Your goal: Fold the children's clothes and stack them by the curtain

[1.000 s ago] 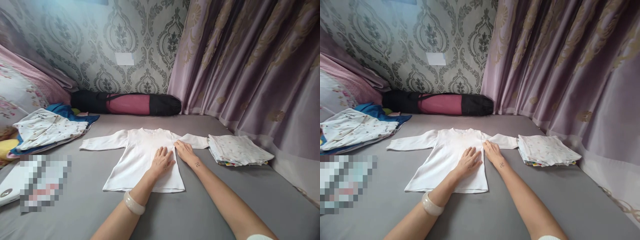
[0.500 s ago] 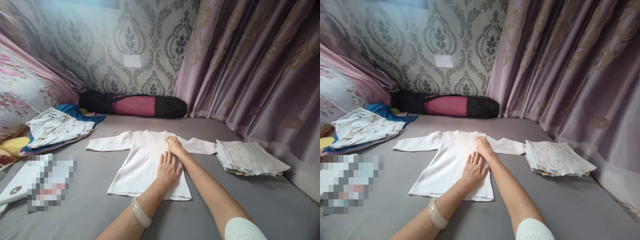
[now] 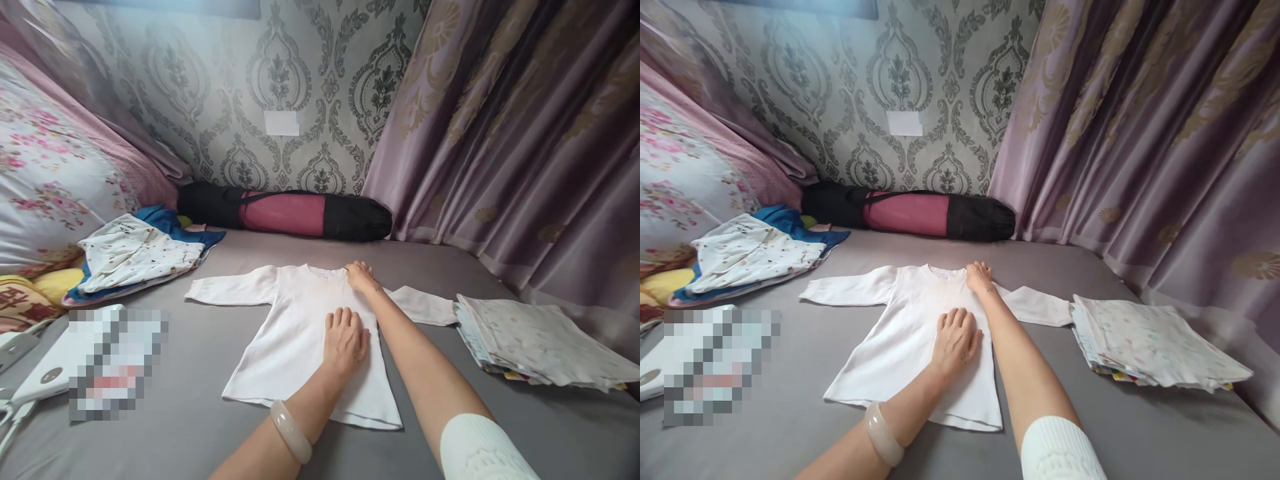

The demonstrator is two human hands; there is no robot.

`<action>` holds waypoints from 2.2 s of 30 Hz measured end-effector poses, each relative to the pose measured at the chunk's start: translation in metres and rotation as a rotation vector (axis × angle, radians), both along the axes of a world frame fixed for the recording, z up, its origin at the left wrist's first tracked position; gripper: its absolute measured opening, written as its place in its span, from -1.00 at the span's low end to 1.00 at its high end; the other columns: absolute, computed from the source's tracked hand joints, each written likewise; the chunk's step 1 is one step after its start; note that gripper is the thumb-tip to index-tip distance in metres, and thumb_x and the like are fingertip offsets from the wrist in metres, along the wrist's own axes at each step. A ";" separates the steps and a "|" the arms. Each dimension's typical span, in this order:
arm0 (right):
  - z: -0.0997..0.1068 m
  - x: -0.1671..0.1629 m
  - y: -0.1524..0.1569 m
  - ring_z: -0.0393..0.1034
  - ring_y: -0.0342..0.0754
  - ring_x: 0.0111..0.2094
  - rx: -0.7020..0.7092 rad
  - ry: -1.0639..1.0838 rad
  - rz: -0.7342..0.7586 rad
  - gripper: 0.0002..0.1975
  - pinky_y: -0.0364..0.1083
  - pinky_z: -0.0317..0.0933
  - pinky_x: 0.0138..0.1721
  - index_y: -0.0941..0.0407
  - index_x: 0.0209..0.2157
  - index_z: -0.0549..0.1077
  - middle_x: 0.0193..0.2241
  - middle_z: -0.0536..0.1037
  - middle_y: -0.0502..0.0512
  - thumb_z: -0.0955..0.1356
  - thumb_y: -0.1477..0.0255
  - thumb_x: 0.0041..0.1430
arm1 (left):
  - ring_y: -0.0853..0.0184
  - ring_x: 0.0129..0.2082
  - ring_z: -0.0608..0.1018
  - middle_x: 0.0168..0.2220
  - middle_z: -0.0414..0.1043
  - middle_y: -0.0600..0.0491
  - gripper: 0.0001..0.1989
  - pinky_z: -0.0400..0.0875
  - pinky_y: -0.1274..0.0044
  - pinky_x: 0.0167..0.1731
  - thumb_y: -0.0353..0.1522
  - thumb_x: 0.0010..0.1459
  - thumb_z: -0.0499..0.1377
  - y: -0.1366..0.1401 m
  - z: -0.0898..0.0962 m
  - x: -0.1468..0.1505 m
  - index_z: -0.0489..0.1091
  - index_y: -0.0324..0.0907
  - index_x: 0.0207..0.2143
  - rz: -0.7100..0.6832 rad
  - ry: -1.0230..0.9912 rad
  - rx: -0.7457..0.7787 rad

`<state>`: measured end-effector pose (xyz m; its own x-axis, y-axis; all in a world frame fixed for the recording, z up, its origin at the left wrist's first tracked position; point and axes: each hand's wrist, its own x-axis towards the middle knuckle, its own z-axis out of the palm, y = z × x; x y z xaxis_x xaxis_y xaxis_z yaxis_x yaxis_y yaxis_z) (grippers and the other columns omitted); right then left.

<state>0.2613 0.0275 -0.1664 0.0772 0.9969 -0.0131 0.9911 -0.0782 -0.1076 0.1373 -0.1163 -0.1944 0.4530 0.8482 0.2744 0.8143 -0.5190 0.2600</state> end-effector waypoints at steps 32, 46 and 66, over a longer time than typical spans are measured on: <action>-0.012 0.007 -0.100 0.23 -0.10 0.18 0.072 0.247 0.103 -0.52 -0.16 0.07 0.16 0.10 0.06 0.45 0.20 0.36 0.10 0.16 0.68 0.20 | 0.02 0.28 0.21 0.28 0.19 -0.18 -0.52 0.05 0.12 0.22 -0.37 0.31 -0.17 0.001 -0.010 -0.002 0.23 -0.27 0.20 0.095 0.088 -0.005; -0.004 0.040 -0.133 0.45 -0.11 -0.07 0.187 0.521 -0.351 -0.69 -0.21 0.23 -0.05 0.07 -0.14 0.58 -0.15 0.61 0.01 0.24 0.50 0.21 | -0.05 0.28 0.17 0.28 0.15 -0.18 -0.50 0.01 0.02 0.19 -0.22 0.35 -0.22 -0.002 -0.005 -0.004 0.22 -0.12 0.22 -0.041 0.176 0.010; -0.015 0.062 -0.160 0.30 0.20 0.05 0.404 0.265 -0.922 -0.53 0.02 0.18 -0.01 0.30 0.07 0.41 0.05 0.39 0.50 0.13 0.52 0.19 | -0.17 0.20 0.24 0.25 0.16 -0.32 -0.47 0.14 0.03 0.04 -0.26 0.34 -0.22 -0.004 0.011 0.002 0.16 -0.17 0.27 -0.088 0.344 0.027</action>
<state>0.3236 -0.1322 -0.1813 0.8549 0.4863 0.1808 0.5056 -0.7030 -0.5001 0.1395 -0.1202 -0.1838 0.5941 0.7960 0.1154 0.8034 -0.5943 -0.0364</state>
